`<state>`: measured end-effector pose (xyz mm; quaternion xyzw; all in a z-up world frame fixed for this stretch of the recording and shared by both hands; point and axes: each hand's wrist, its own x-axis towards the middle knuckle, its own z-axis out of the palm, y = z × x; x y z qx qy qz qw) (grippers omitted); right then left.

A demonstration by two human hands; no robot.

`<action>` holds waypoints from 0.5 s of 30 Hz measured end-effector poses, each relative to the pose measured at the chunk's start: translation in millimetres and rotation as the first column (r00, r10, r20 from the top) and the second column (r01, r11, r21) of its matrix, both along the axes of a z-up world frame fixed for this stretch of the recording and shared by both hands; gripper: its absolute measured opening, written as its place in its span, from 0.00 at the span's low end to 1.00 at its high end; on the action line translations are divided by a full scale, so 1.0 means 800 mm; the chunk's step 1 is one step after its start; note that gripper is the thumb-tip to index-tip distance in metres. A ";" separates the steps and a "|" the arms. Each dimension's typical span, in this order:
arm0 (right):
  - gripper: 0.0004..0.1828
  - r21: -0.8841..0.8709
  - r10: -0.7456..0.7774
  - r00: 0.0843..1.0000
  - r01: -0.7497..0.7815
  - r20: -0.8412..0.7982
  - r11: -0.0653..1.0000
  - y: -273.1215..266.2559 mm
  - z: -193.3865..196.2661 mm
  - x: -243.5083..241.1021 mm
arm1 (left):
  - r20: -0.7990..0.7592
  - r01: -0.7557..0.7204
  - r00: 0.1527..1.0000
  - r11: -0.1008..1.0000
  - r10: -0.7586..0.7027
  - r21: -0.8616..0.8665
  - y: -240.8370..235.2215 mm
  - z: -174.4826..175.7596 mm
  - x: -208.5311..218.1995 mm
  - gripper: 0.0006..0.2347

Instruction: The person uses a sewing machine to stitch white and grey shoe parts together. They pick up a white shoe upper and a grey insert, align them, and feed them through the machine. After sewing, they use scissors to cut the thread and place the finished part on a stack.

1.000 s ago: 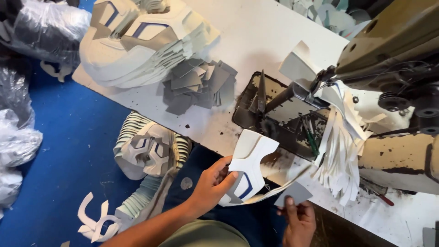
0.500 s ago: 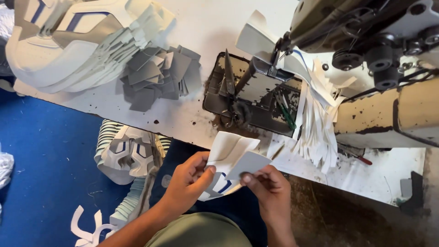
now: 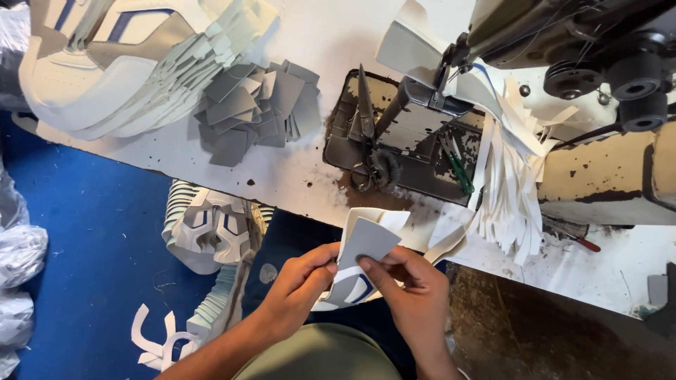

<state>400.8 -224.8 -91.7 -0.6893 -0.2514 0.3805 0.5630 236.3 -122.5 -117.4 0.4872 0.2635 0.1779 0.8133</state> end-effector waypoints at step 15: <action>0.34 -0.106 -0.071 0.922 0.120 0.382 0.987 -0.005 -0.007 -0.015 | -0.148 -0.027 0.988 0.994 0.043 0.107 -0.013 -0.014 -0.006 0.14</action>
